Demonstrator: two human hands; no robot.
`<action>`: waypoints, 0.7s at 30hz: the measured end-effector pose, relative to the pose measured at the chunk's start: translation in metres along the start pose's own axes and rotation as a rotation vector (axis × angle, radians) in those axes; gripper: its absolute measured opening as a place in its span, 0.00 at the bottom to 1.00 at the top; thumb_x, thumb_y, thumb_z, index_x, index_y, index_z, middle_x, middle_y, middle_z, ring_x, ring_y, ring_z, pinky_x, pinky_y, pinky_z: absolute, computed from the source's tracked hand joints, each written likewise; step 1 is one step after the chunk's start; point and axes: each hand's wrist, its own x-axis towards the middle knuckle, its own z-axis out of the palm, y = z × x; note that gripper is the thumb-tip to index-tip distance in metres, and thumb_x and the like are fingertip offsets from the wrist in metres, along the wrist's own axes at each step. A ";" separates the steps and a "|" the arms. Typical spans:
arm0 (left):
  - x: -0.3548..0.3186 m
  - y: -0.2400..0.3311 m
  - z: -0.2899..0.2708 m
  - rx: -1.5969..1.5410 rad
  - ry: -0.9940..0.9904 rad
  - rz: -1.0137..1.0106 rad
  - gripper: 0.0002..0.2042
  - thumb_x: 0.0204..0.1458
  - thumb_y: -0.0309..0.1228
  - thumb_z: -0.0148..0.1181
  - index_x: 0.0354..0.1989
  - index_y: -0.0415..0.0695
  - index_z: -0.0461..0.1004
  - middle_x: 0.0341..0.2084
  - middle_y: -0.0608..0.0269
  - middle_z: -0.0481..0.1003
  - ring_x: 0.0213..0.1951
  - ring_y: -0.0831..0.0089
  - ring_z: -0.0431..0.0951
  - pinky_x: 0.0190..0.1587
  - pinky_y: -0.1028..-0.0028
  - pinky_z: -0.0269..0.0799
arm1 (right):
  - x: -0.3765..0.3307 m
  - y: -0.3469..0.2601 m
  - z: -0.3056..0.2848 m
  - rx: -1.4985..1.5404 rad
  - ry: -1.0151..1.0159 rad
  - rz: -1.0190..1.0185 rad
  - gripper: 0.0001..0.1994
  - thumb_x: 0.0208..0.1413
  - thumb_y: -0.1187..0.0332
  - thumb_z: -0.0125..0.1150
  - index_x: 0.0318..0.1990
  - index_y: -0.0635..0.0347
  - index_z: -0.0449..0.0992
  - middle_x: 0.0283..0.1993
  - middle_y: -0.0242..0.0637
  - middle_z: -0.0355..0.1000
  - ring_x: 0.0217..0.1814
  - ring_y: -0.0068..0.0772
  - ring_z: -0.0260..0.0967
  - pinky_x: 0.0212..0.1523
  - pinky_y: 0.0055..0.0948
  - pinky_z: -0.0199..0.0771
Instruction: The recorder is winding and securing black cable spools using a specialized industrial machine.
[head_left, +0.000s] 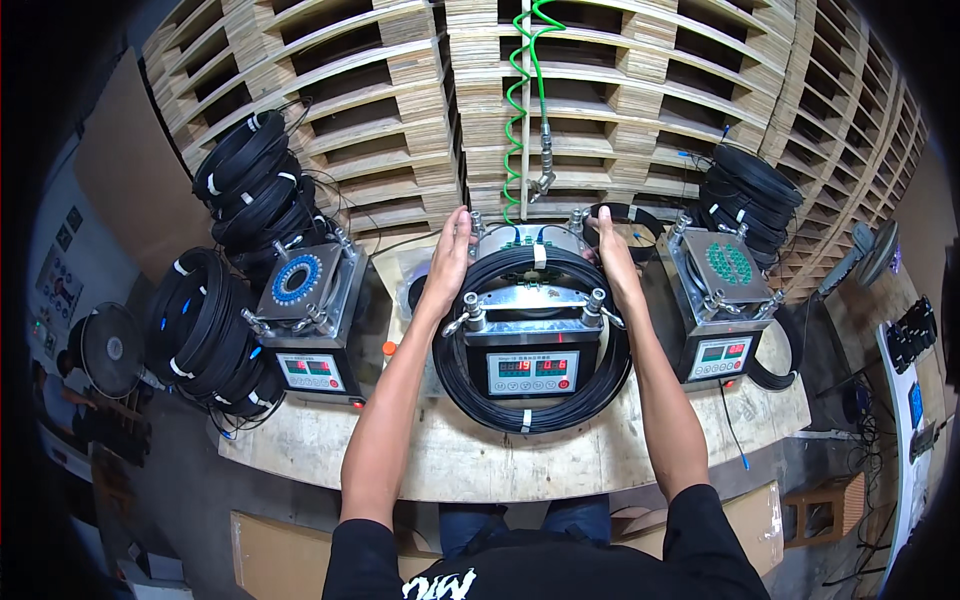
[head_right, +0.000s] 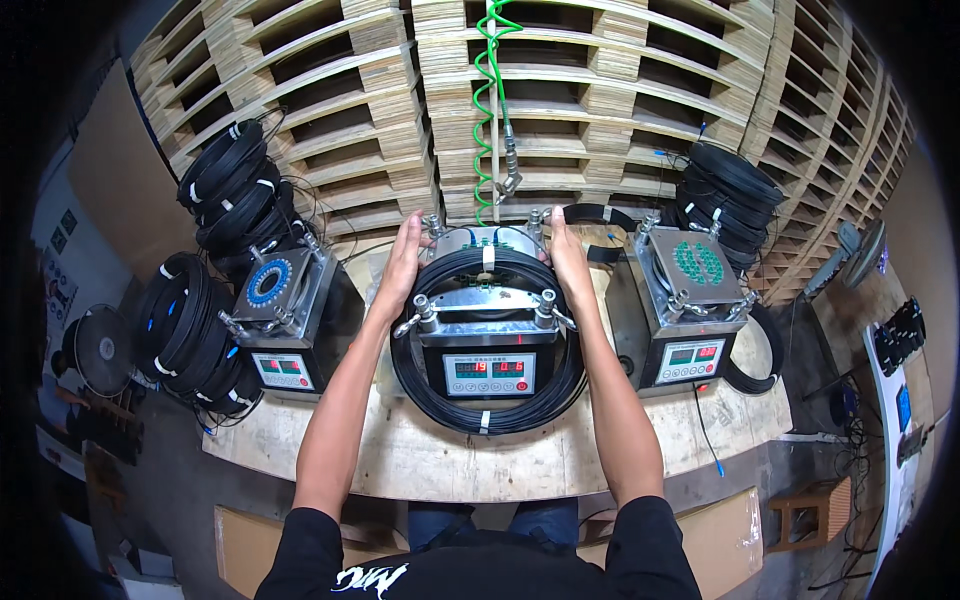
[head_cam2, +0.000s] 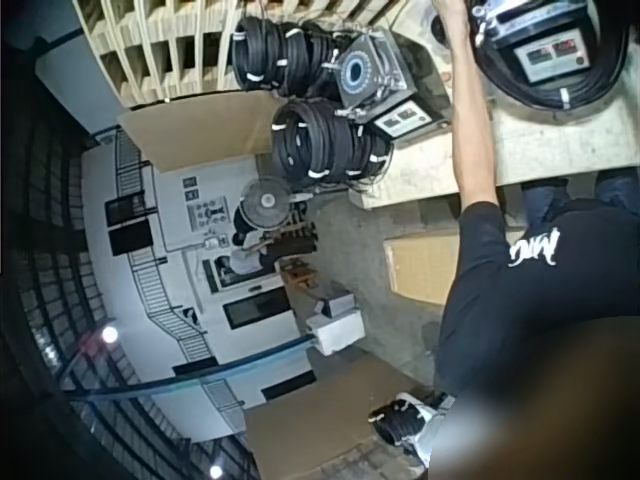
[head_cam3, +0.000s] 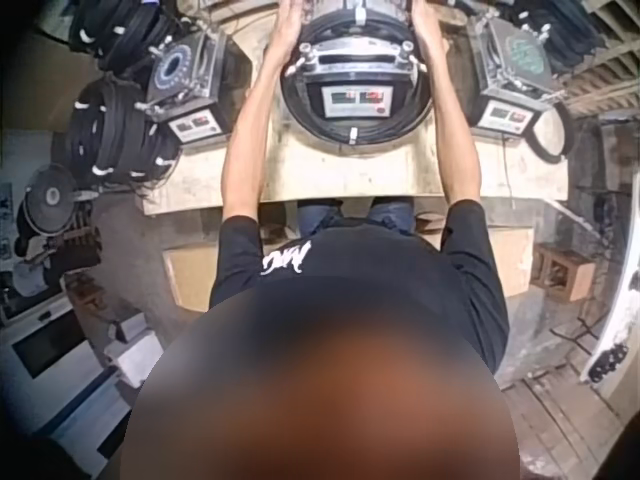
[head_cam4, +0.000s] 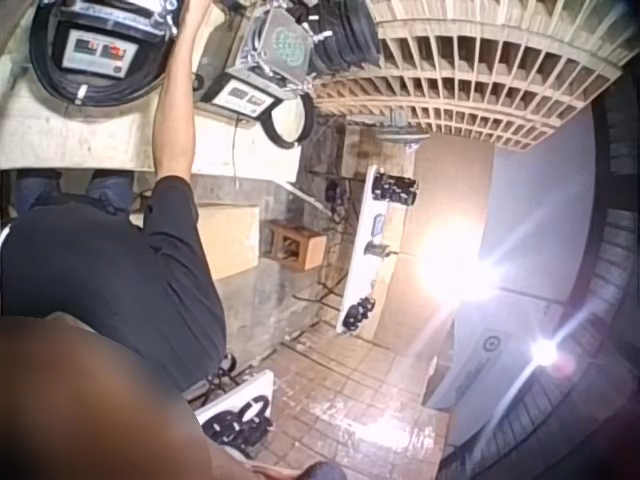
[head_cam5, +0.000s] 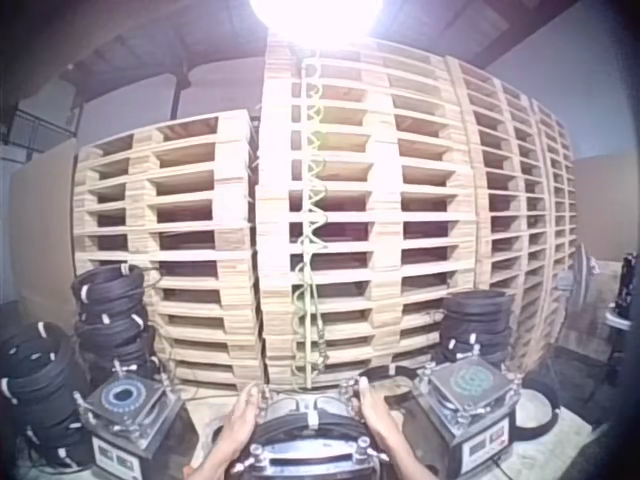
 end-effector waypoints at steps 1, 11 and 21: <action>0.001 -0.002 -0.002 -0.016 0.003 -0.015 0.36 0.66 0.62 0.41 0.70 0.43 0.62 0.46 0.58 0.72 0.46 0.73 0.72 0.46 0.72 0.72 | 0.000 0.000 0.000 0.001 0.001 -0.001 0.43 0.65 0.29 0.33 0.67 0.60 0.69 0.39 0.42 0.72 0.35 0.25 0.65 0.43 0.25 0.67; -0.002 -0.002 -0.001 0.124 0.045 -0.060 0.38 0.62 0.59 0.54 0.71 0.43 0.59 0.43 0.54 0.76 0.46 0.68 0.75 0.52 0.67 0.71 | 0.001 0.005 0.003 0.120 -0.034 0.038 0.44 0.64 0.28 0.35 0.69 0.59 0.67 0.35 0.36 0.70 0.37 0.24 0.63 0.44 0.25 0.65; -0.002 0.002 0.000 0.018 -0.006 -0.046 0.38 0.62 0.59 0.53 0.72 0.44 0.59 0.43 0.51 0.76 0.46 0.65 0.75 0.55 0.66 0.69 | -0.005 -0.002 -0.001 -0.049 0.017 -0.023 0.42 0.66 0.31 0.34 0.66 0.62 0.70 0.30 0.35 0.71 0.35 0.26 0.64 0.44 0.26 0.64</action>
